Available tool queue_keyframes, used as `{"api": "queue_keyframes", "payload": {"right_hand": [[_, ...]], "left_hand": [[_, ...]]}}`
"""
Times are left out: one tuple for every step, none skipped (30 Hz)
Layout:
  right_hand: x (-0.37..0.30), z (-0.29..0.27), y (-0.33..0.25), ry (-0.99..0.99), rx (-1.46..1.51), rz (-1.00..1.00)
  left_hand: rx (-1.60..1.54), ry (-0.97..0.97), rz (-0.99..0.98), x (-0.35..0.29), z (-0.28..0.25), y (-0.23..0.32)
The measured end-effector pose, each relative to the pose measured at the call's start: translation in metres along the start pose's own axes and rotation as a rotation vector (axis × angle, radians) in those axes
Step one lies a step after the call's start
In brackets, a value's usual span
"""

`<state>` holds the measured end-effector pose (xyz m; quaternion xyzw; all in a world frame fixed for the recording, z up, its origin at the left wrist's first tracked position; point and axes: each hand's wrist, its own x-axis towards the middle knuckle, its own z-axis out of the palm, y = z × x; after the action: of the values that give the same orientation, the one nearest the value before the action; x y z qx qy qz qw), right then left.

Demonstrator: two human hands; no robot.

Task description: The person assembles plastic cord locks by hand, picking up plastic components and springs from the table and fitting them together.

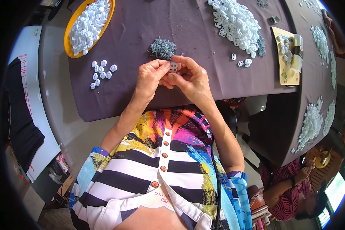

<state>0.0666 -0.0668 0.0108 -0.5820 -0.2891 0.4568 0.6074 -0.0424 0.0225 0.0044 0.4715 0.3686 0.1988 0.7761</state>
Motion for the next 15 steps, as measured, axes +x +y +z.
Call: {"api": "queue_keyframes", "payload": {"right_hand": [[0.0007, -0.0008, 0.0021, 0.004, -0.08, 0.005], [0.0007, -0.0014, 0.0037, 0.007, -0.16, 0.01], [0.001, -0.0014, 0.0055, 0.007, -0.16, 0.014], [0.0012, -0.0015, 0.0072, 0.018, -0.231, -0.021], [0.0015, -0.0014, 0.0085, 0.028, -0.303, -0.055], [0.0006, -0.0016, 0.0077, 0.027, -0.301, -0.055], [0.0001, -0.0019, 0.0058, 0.021, -0.401, -0.131], [-0.0005, -0.0021, 0.0052, 0.015, -0.5, -0.207], [-0.0007, -0.0019, 0.0055, 0.015, -0.499, -0.206], [-0.0009, -0.0018, 0.006, 0.022, -0.514, -0.243], [-0.001, -0.0016, 0.0064, 0.03, -0.529, -0.28], [-0.0008, -0.0017, 0.0064, 0.03, -0.528, -0.278], [-0.0003, -0.002, 0.0061, 0.018, -0.548, -0.299], [0.0, -0.0022, 0.006, 0.006, -0.568, -0.32], [0.0004, -0.0023, 0.0064, 0.006, -0.568, -0.319]], "left_hand": [[0.003, -0.002, -0.033, -0.0008, 0.0006, 0.0006], [0.005, -0.005, -0.065, -0.0018, 0.0011, 0.0013], [0.005, -0.004, -0.07, -0.002, 0.0008, 0.0016], [0.018, -0.001, -0.081, -0.0024, 0.0005, 0.0022], [0.032, 0.001, -0.093, -0.0023, -0.0002, 0.0021], [0.033, 0.003, -0.093, -0.0036, -0.0007, 0.0017], [0.03, 0.003, -0.102, -0.0044, -0.0014, 0.0012], [0.027, 0.003, -0.112, -0.0051, -0.0021, 0.0005], [0.028, 0.003, -0.112, -0.0054, -0.0026, 0.0004], [0.025, -0.009, -0.102, -0.0056, -0.0031, 0.0002], [0.023, -0.022, -0.091, -0.0057, -0.0037, 0.0001], [0.023, -0.021, -0.093, -0.0054, -0.0049, 0.0004], [0.045, -0.039, -0.1, -0.005, -0.0064, 0.0011], [0.066, -0.056, -0.106, -0.0051, -0.0071, 0.0015], [0.066, -0.056, -0.107, -0.0051, -0.0073, 0.0017]]}}
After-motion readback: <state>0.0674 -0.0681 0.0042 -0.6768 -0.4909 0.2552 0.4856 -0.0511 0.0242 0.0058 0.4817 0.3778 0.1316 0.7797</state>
